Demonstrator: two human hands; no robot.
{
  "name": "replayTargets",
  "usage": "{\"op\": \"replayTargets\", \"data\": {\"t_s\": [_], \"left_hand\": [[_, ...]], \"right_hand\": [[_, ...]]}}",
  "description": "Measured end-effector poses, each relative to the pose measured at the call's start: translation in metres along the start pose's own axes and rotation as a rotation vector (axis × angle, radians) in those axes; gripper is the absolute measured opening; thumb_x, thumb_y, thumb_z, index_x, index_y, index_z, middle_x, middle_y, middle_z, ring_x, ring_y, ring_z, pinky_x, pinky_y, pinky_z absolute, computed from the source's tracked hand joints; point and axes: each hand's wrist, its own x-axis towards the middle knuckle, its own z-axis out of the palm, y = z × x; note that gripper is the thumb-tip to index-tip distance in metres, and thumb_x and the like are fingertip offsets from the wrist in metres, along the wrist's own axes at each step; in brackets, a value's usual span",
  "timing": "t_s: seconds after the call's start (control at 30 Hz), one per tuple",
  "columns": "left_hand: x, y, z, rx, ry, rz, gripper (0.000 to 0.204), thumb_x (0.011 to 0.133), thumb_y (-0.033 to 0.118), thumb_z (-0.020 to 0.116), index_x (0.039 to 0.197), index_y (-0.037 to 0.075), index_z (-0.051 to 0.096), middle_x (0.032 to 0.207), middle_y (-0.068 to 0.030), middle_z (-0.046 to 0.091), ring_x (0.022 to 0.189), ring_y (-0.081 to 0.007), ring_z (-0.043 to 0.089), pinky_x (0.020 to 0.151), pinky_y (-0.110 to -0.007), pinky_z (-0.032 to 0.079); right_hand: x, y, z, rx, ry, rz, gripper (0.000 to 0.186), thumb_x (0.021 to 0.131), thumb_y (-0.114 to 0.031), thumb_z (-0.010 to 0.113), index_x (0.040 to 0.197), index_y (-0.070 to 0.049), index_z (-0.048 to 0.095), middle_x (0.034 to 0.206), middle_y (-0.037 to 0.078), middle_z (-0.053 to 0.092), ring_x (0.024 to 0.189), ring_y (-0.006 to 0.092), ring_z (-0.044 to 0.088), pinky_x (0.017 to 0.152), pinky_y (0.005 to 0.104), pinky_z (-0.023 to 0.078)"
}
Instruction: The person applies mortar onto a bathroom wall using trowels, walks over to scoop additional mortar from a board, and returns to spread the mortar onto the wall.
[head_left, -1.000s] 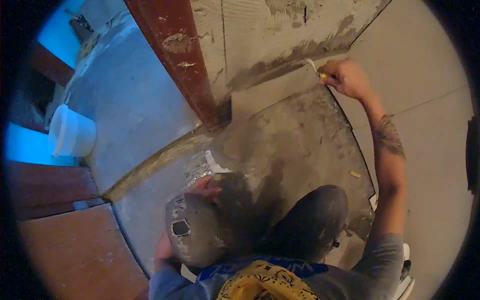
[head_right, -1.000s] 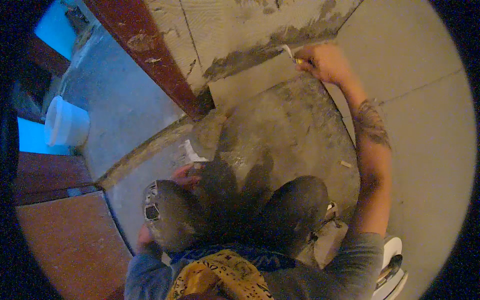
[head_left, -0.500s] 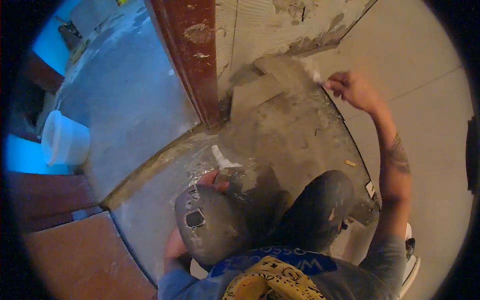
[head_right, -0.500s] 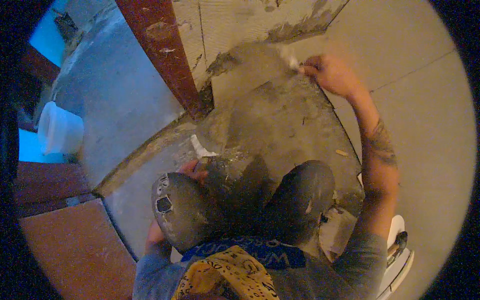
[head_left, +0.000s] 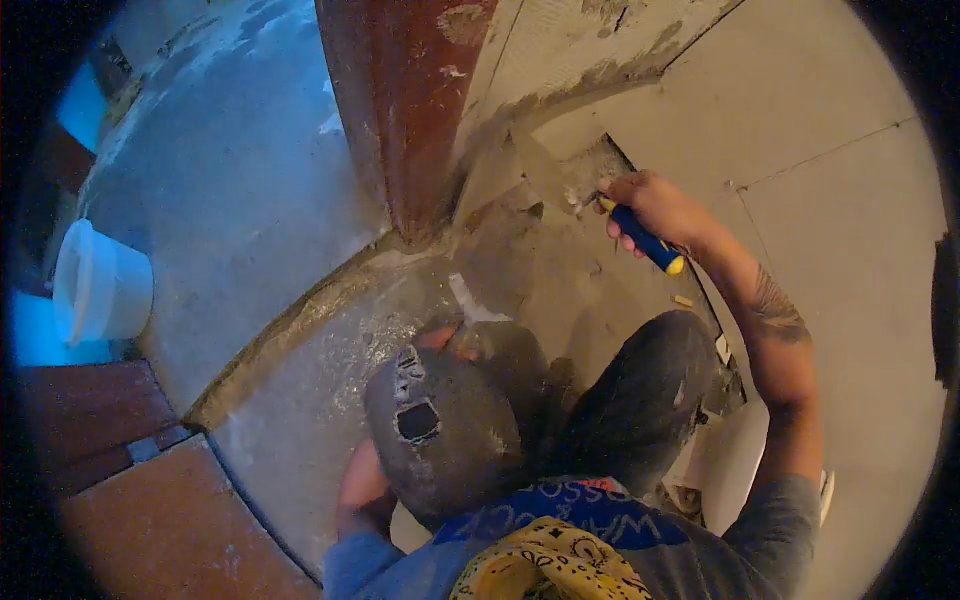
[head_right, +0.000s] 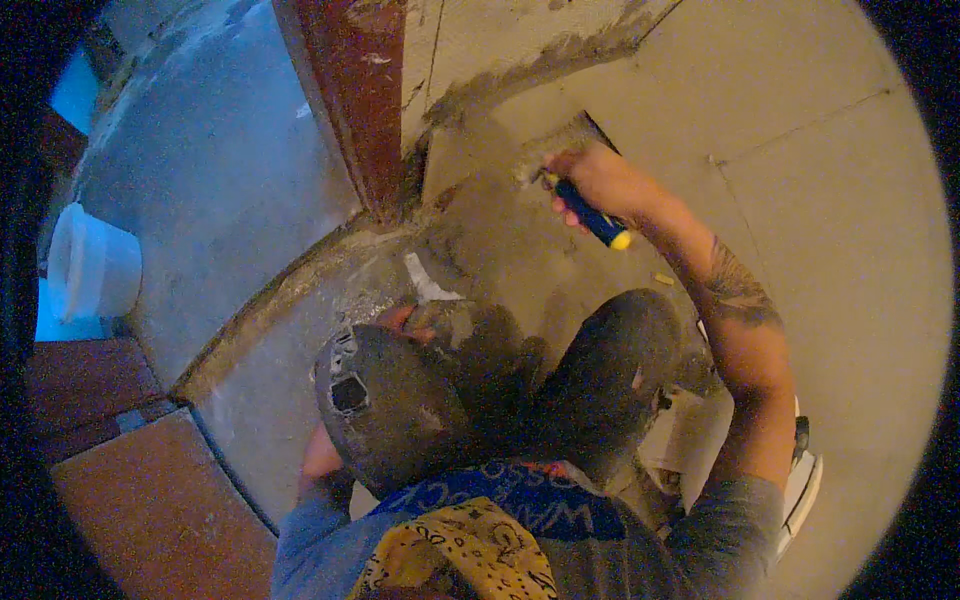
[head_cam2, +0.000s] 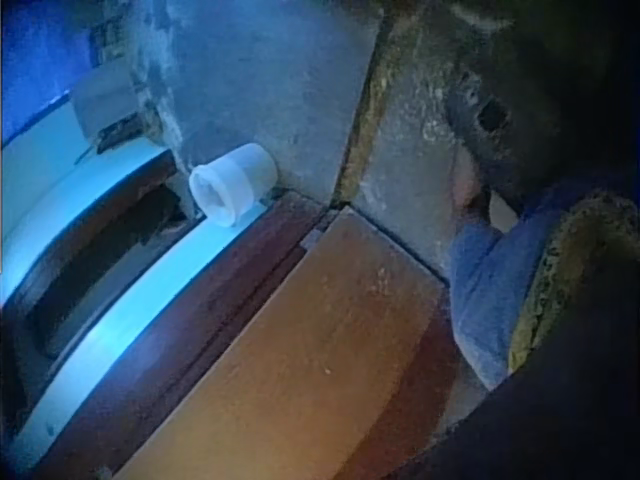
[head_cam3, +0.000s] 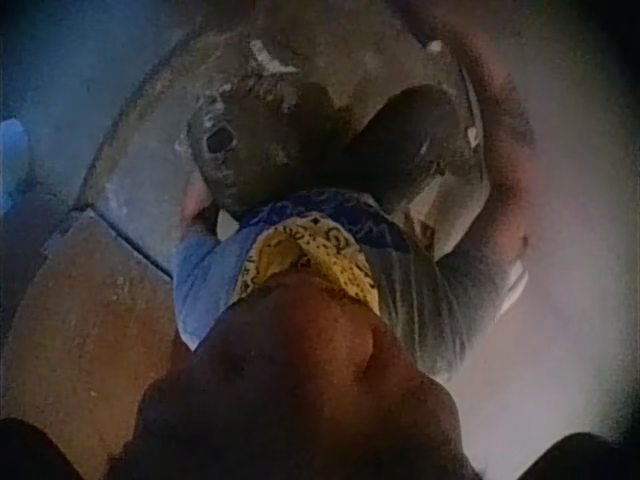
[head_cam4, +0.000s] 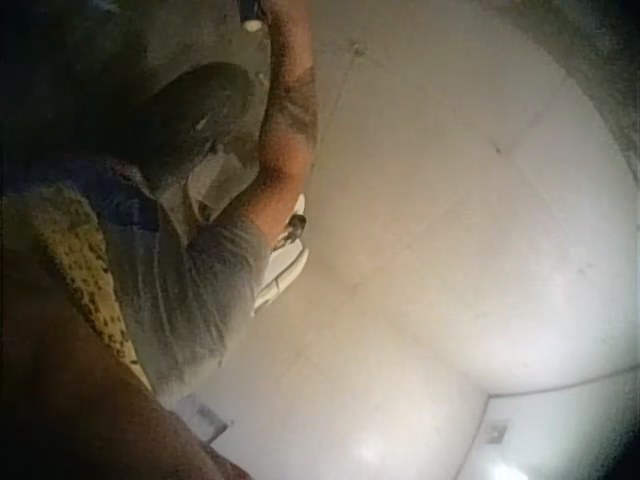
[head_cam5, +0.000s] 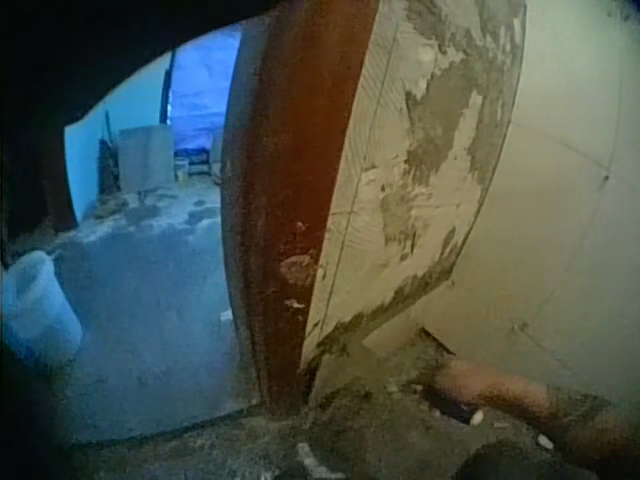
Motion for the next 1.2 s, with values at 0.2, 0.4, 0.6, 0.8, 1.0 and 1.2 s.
{"op": "replayTargets", "data": {"t_s": [0.2,0.4,0.6,0.8,1.0,1.2], "left_hand": [[-0.009,-0.004,-0.004,-0.008,-0.012,0.004,0.047,0.078,0.028,0.073,0.116,0.005,0.057,0.091,-0.0062,0.065,0.079,-0.0186,0.062,0.068,-0.034,0.05],[-0.011,-0.008,-0.005,-0.03,-0.044,0.01,0.043,0.079,0.026,0.072,0.114,0.005,0.057,0.09,-0.0059,0.065,0.077,-0.0169,0.062,0.067,-0.032,0.05],[-0.001,-0.01,-0.006,-0.083,-0.1,-0.019,0.039,0.081,0.023,0.071,0.112,0.005,0.057,0.09,-0.0056,0.065,0.076,-0.0151,0.062,0.066,-0.03,0.051],[0.042,-0.036,-0.013,-0.301,-0.223,-0.117,0.035,0.082,0.021,0.07,0.11,0.004,0.057,0.09,-0.0053,0.064,0.074,-0.0133,0.062,0.064,-0.029,0.051],[0.064,-0.029,-0.028,-0.466,-0.327,-0.142,0.023,0.086,0.016,0.066,0.103,0.005,0.056,0.08,-0.0034,0.061,0.066,-0.0095,0.058,0.056,-0.025,0.048],[0.06,0.001,-0.03,-0.68,-0.4,-0.112,0.028,0.086,0.015,0.065,0.11,0.006,0.054,0.074,-0.0001,0.055,0.06,-0.0099,0.055,0.052,-0.026,0.046]], "right_hand": [[-0.018,-0.021,0.028,0.039,0.012,0.019,0.031,0.095,-0.032,0.046,0.089,-0.003,0.054,0.062,0.003,0.056,0.044,0.0107,0.051,0.039,0.0261,0.044],[-0.027,-0.033,0.049,0.056,0.028,0.052,0.032,0.095,-0.032,0.046,0.089,-0.002,0.055,0.063,0.004,0.056,0.045,0.0114,0.052,0.039,0.0271,0.044],[-0.038,-0.047,0.054,-0.017,-0.02,0.019,0.032,0.096,-0.032,0.044,0.091,-0.001,0.055,0.063,0.005,0.057,0.045,0.0119,0.052,0.04,0.0271,0.044],[-0.043,-0.039,0.038,-0.057,-0.074,-0.038,0.033,0.096,-0.032,0.044,0.092,-0.002,0.056,0.064,0.004,0.057,0.044,0.0112,0.052,0.04,0.0261,0.044],[-0.049,0.023,-0.005,-0.112,-0.106,-0.054,0.034,0.095,-0.036,0.048,0.095,-0.004,0.058,0.065,0.003,0.057,0.045,0.0097,0.05,0.041,0.025,0.042],[-0.016,0.131,-0.027,-0.221,0.009,-0.254,0.033,0.092,-0.039,0.053,0.091,-0.007,0.06,0.068,0.001,0.057,0.053,0.0078,0.05,0.049,0.0244,0.042]]}}
